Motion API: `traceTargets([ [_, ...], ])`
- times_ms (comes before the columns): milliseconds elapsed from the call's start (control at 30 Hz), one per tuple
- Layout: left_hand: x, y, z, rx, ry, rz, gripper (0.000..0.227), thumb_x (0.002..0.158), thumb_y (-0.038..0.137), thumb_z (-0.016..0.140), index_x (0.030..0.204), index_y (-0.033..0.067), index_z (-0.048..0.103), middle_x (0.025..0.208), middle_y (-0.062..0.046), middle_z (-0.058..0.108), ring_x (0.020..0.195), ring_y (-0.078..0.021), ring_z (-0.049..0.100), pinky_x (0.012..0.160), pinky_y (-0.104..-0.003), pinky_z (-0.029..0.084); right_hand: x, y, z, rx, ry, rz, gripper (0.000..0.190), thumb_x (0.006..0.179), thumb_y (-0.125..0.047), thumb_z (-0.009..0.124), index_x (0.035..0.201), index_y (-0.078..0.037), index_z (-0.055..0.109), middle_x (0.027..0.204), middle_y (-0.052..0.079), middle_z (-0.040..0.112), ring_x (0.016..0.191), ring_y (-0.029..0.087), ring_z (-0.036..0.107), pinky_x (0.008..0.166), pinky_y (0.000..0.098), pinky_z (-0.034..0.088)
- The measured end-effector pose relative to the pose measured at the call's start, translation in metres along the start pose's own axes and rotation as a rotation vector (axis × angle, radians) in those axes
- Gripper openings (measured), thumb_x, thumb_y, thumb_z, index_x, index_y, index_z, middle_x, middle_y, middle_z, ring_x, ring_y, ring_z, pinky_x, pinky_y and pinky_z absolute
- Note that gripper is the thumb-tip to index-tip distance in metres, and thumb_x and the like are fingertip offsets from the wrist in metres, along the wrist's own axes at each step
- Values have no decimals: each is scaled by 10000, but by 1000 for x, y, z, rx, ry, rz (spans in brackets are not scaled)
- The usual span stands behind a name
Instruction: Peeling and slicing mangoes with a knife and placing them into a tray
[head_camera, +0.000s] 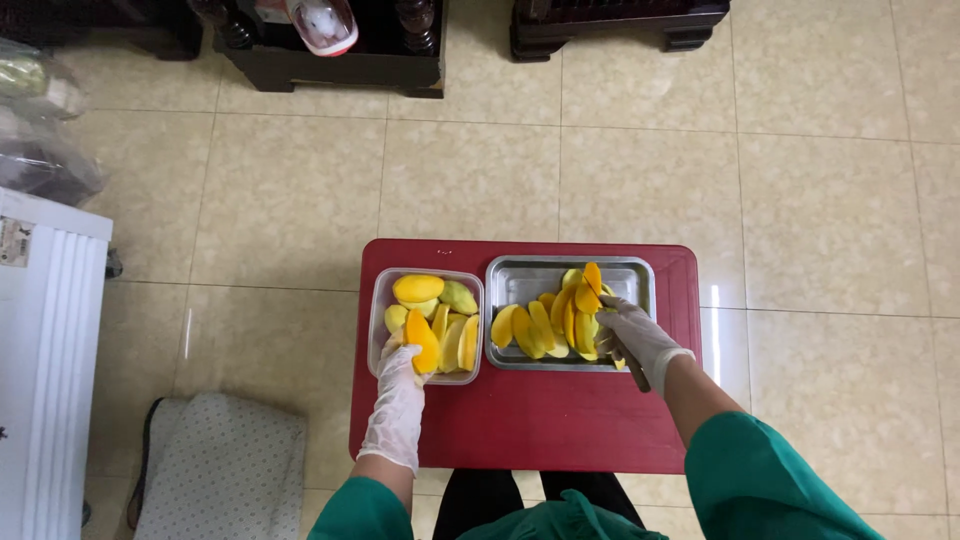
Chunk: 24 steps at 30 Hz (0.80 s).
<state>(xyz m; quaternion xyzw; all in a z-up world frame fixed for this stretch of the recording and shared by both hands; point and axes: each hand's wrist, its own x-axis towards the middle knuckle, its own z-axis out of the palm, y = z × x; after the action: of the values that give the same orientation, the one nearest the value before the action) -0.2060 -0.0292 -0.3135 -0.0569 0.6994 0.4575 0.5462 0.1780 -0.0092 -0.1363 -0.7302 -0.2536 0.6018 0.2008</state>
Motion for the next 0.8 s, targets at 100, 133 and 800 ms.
traceTargets([
  [100, -6, -2, -2, -41, 9, -16, 568, 768, -66, 733, 1203, 298, 718, 1294, -156, 609, 1103, -470, 631, 743, -752, 584, 9, 22, -11, 32, 32, 6, 651, 969, -211, 620, 1574, -61, 433, 768, 252, 703, 626, 357, 758, 421, 353, 536],
  [133, -12, 5, 1, -41, 11, -18, 568, 768, -66, 733, 1203, 298, 718, 1294, -156, 609, 1103, -470, 631, 743, -752, 584, 15, 31, -17, 31, 31, 8, 651, 969, -211, 620, 1574, -61, 433, 768, 252, 703, 626, 357, 758, 421, 353, 536],
  [800, -78, 15, 33, 453, -147, 217, 483, 869, 105, 721, 1289, 343, 733, 1378, -146, 609, 1281, -358, 601, 1017, -481, 585, -32, 43, -32, 79, 79, -61, 612, 946, -168, 704, 1530, -125, 525, 823, 263, 714, 570, 342, 711, 346, 328, 451],
])
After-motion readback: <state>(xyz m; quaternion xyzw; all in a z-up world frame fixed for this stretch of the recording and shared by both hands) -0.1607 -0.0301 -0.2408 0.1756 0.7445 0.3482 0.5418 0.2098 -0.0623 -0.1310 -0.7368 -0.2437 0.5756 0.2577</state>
